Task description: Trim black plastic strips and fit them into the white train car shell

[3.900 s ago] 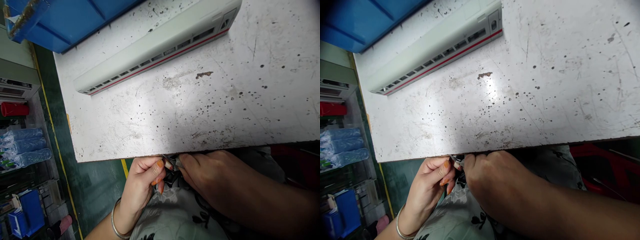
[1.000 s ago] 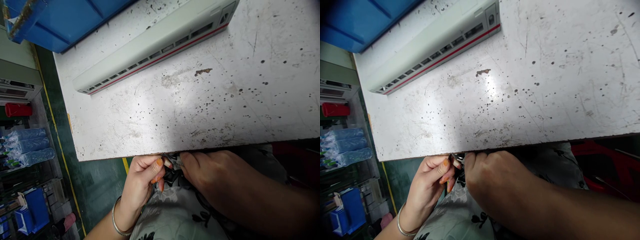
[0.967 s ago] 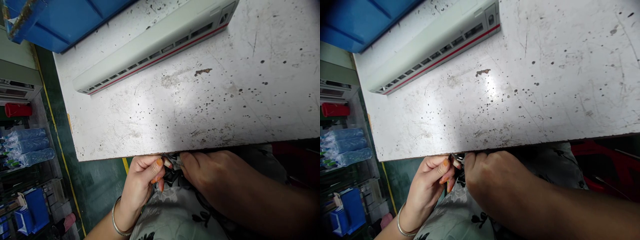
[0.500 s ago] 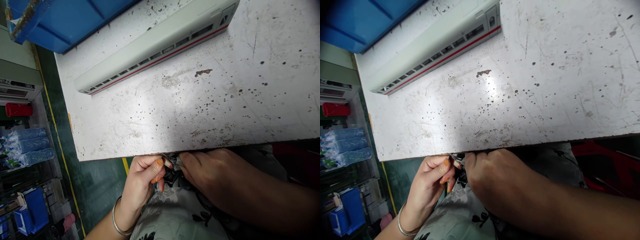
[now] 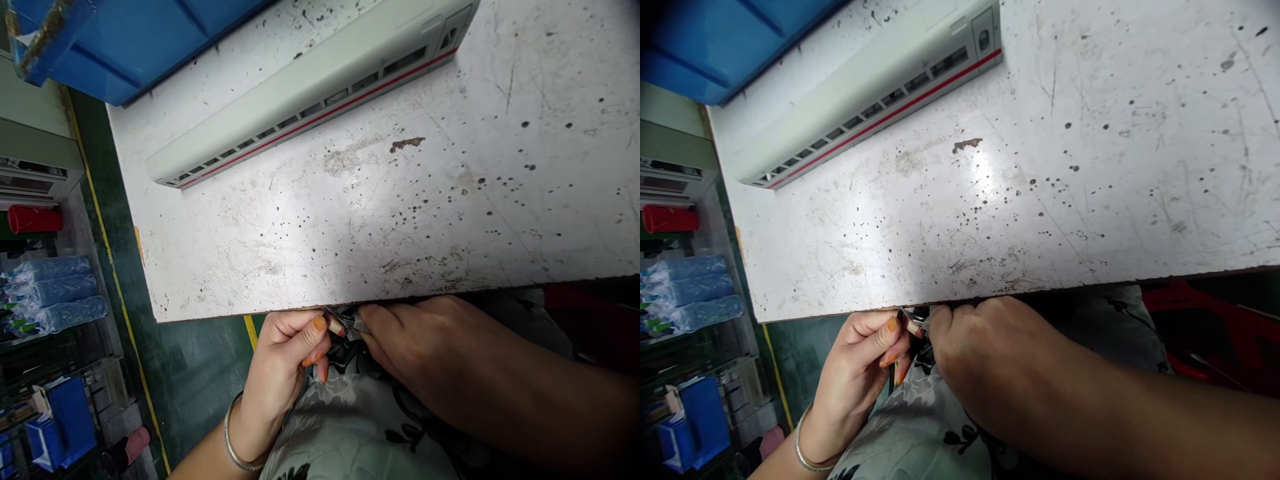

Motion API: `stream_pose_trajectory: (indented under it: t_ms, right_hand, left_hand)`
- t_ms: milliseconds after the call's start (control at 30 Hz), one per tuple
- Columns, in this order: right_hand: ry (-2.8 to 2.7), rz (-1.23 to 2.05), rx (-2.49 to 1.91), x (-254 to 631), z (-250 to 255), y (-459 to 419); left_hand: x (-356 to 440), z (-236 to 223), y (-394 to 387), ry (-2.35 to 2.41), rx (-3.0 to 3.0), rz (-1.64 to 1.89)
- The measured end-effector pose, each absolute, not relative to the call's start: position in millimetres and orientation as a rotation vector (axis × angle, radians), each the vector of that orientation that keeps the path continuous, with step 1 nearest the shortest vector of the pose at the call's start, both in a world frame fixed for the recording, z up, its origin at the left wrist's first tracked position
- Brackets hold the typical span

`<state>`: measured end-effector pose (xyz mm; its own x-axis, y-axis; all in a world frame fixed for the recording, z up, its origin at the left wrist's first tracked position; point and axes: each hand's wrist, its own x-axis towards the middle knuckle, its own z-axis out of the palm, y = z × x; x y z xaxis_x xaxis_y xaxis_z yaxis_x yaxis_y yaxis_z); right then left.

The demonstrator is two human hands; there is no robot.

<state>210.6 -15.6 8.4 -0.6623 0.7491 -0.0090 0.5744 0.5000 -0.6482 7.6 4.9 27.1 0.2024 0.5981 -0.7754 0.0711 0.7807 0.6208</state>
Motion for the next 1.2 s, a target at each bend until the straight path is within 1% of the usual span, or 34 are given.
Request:
stream_pose_trajectory:
  t_ms: [200, 333, 500, 700, 967, 1200]
  right_hand:
    - [-2.484, 0.863, -1.160, 210.2, 9.8, -15.6]
    - [-2.485, 0.931, -1.194, 210.2, 11.5, -14.0]
    - [-2.527, 0.908, -1.171, 210.3, 11.6, -13.6]
    - [-2.518, 0.978, -1.132, 210.9, 13.3, -13.0]
    - [-2.485, 0.892, -1.159, 209.3, 10.2, -14.7]
    - [-2.511, 0.745, -1.189, 208.6, 13.5, -17.3]
  left_hand:
    - [7.4, 27.6, 5.0, 1.350, 0.615, 0.392]
    - [7.5, 28.2, 5.1, 1.362, 0.621, 0.389]
    - [7.4, 27.4, 4.1, 1.361, 0.617, 0.390]
    - [7.9, 27.8, 4.6, 1.360, 0.618, 0.397]
    - [9.1, 28.1, 5.0, 1.377, 0.618, 0.395]
    - [9.1, 28.3, 4.6, 1.382, 0.614, 0.391]
